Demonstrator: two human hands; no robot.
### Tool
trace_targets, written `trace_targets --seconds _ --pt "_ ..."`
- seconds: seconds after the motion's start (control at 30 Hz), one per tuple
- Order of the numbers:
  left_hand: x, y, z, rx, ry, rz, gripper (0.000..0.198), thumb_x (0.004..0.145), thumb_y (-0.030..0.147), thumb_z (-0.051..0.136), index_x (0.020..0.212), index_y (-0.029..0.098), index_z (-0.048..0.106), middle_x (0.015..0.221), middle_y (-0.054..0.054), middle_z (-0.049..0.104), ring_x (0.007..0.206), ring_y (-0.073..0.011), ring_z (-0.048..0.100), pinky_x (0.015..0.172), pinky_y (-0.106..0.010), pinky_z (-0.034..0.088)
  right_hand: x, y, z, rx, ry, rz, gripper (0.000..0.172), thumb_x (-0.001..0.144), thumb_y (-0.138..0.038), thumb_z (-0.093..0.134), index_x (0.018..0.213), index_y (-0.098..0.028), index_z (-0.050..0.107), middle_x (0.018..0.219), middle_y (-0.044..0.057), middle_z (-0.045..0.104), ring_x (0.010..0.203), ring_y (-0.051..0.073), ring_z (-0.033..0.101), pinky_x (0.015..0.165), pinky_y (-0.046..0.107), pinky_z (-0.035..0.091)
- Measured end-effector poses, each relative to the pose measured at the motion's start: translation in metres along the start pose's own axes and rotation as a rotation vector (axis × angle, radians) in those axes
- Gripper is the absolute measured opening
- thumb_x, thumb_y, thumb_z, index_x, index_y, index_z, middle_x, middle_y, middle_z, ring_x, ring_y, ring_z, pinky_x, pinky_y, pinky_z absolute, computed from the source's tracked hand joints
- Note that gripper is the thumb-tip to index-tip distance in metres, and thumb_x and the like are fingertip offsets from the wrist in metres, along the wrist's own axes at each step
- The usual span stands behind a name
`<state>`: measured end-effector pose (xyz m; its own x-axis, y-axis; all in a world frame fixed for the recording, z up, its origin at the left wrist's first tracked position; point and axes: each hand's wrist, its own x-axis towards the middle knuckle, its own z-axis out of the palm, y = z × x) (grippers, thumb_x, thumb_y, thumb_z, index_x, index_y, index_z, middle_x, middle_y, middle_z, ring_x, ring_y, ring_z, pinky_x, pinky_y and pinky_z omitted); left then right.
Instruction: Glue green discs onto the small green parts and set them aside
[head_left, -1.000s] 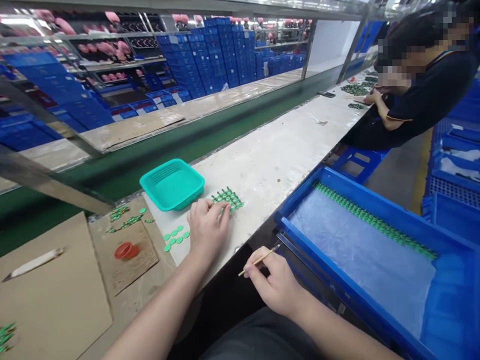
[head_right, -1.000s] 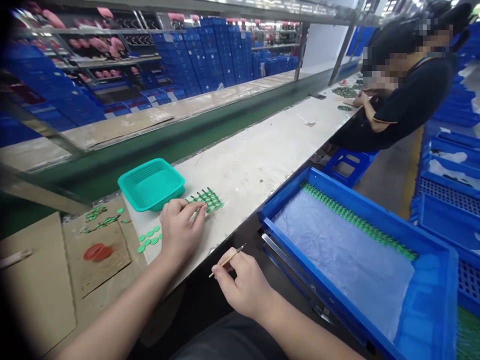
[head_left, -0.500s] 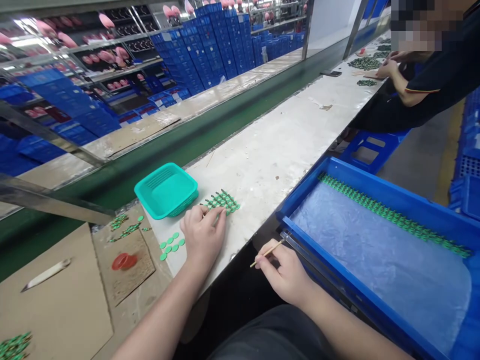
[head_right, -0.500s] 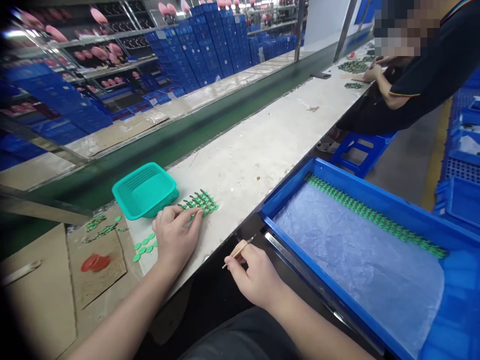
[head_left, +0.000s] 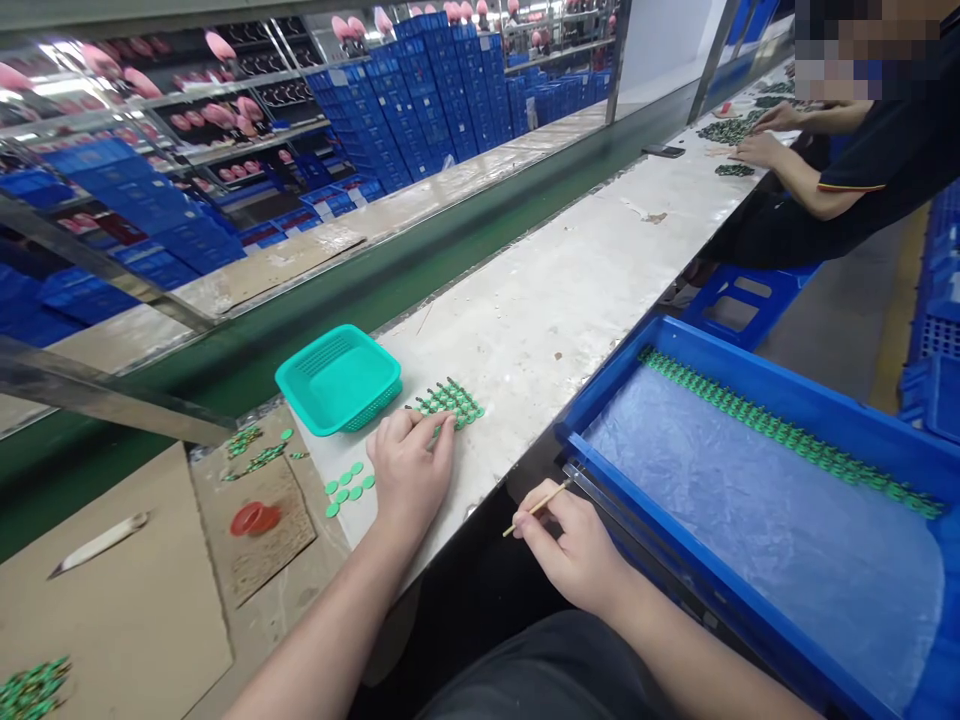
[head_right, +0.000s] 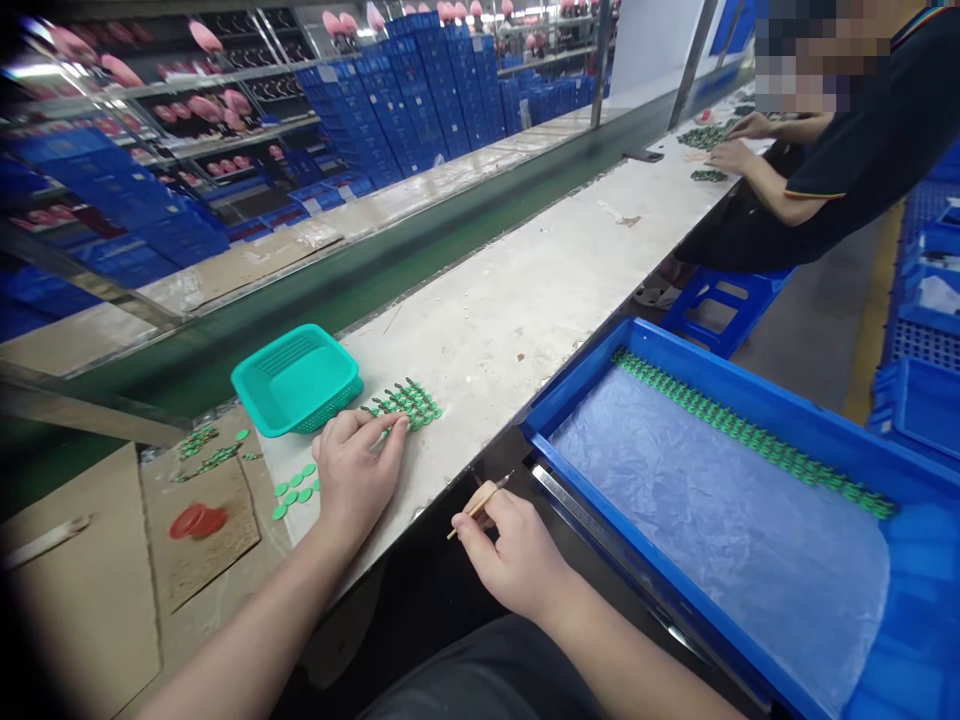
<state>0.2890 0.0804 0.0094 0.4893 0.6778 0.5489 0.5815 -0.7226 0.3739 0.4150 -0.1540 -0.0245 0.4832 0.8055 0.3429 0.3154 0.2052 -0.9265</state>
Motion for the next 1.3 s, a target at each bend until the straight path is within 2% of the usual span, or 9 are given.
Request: trace_targets --seconds 0.17,0.3,0.4,0.6,0.73,0.87,1.0,1.13,1.3 --pt "0.024 -0.036 -0.074 0.067 -0.027 -0.256 0.058 0.119 0.058 0.043 0.133 0.021 0.086 0.118 -0.012 0.087 0.102 -0.0286 0.078 0.089 -0.040 0.061 0.000 -0.010 -0.010 -0.023 0.021 0.001 0.015 0.118 -0.025 0.066 0.107 -0.026 0.077 0.099 0.004 0.088 0.088 0.020 0.089 0.083 0.028 0.072" --pt "0.023 -0.064 -0.121 0.146 -0.362 -0.366 0.028 0.094 0.051 0.073 0.094 0.029 0.090 0.095 -0.005 0.089 0.082 -0.0282 0.079 0.070 -0.036 0.057 0.002 -0.020 -0.012 0.031 -0.045 0.100 0.023 0.121 -0.034 0.066 0.100 -0.027 0.071 0.090 0.002 0.085 0.079 0.019 0.086 0.076 0.027 0.069" --pt "0.008 -0.066 -0.120 0.186 -0.533 -0.367 0.017 0.091 0.043 0.081 0.092 0.029 0.091 0.107 -0.008 0.090 0.092 -0.0290 0.081 0.080 -0.038 0.061 0.004 -0.029 -0.008 0.022 -0.100 0.121 0.027 0.121 -0.036 0.067 0.095 -0.027 0.066 0.081 0.000 0.080 0.071 0.018 0.081 0.070 0.027 0.064" --pt "-0.007 -0.049 -0.100 0.188 -0.607 -0.359 0.024 0.107 0.045 0.086 0.105 0.021 0.081 0.123 -0.009 0.084 0.121 -0.0292 0.077 0.111 -0.049 0.064 0.002 -0.049 0.003 -0.029 -0.146 0.068 0.027 0.121 -0.038 0.069 0.096 -0.027 0.069 0.086 0.002 0.081 0.075 0.019 0.081 0.071 0.028 0.065" --pt "-0.038 -0.040 -0.117 0.046 -0.620 -0.368 0.013 0.108 0.035 0.079 0.104 0.022 0.081 0.110 -0.005 0.084 0.106 -0.0260 0.078 0.101 -0.042 0.063 -0.005 -0.059 0.012 -0.019 -0.167 0.085 0.025 0.119 -0.042 0.076 0.100 -0.026 0.073 0.087 0.002 0.082 0.074 0.018 0.082 0.071 0.027 0.068" --pt "-0.106 -0.049 -0.167 -0.074 -0.543 -0.445 0.022 0.108 0.040 0.064 0.098 0.027 0.079 0.086 0.000 0.079 0.079 -0.0222 0.075 0.075 -0.033 0.058 -0.011 -0.068 0.022 0.125 -0.203 0.168 0.030 0.116 -0.044 0.085 0.141 -0.028 0.078 0.081 -0.003 0.080 0.066 0.018 0.082 0.062 0.024 0.070" --pt "-0.171 -0.081 -0.212 -0.074 -0.377 -0.517 0.032 0.107 0.049 0.059 0.092 0.027 0.077 0.075 0.000 0.072 0.066 -0.0227 0.068 0.063 -0.034 0.054 -0.004 -0.082 0.039 0.236 -0.357 0.211 0.023 0.119 -0.046 0.082 0.121 -0.027 0.095 0.097 0.008 0.095 0.087 0.024 0.096 0.084 0.029 0.081" --pt "-0.207 -0.104 -0.214 -0.042 -0.172 -0.458 0.028 0.107 0.049 0.066 0.100 0.028 0.084 0.097 -0.005 0.081 0.088 -0.0253 0.076 0.083 -0.038 0.062 0.016 -0.102 0.071 0.436 -0.440 0.189 0.021 0.115 -0.049 0.089 0.124 -0.033 0.098 0.118 0.012 0.098 0.109 0.032 0.099 0.096 0.038 0.084" --pt "-0.223 -0.109 -0.211 -0.002 -0.002 -0.252 0.021 0.119 0.042 0.070 0.123 0.033 0.088 0.107 -0.004 0.082 0.102 -0.0249 0.075 0.097 -0.040 0.059 0.039 -0.117 0.112 0.243 -0.308 0.009 0.022 0.115 -0.047 0.090 0.103 -0.030 0.094 0.081 0.003 0.090 0.072 0.020 0.090 0.073 0.029 0.079"
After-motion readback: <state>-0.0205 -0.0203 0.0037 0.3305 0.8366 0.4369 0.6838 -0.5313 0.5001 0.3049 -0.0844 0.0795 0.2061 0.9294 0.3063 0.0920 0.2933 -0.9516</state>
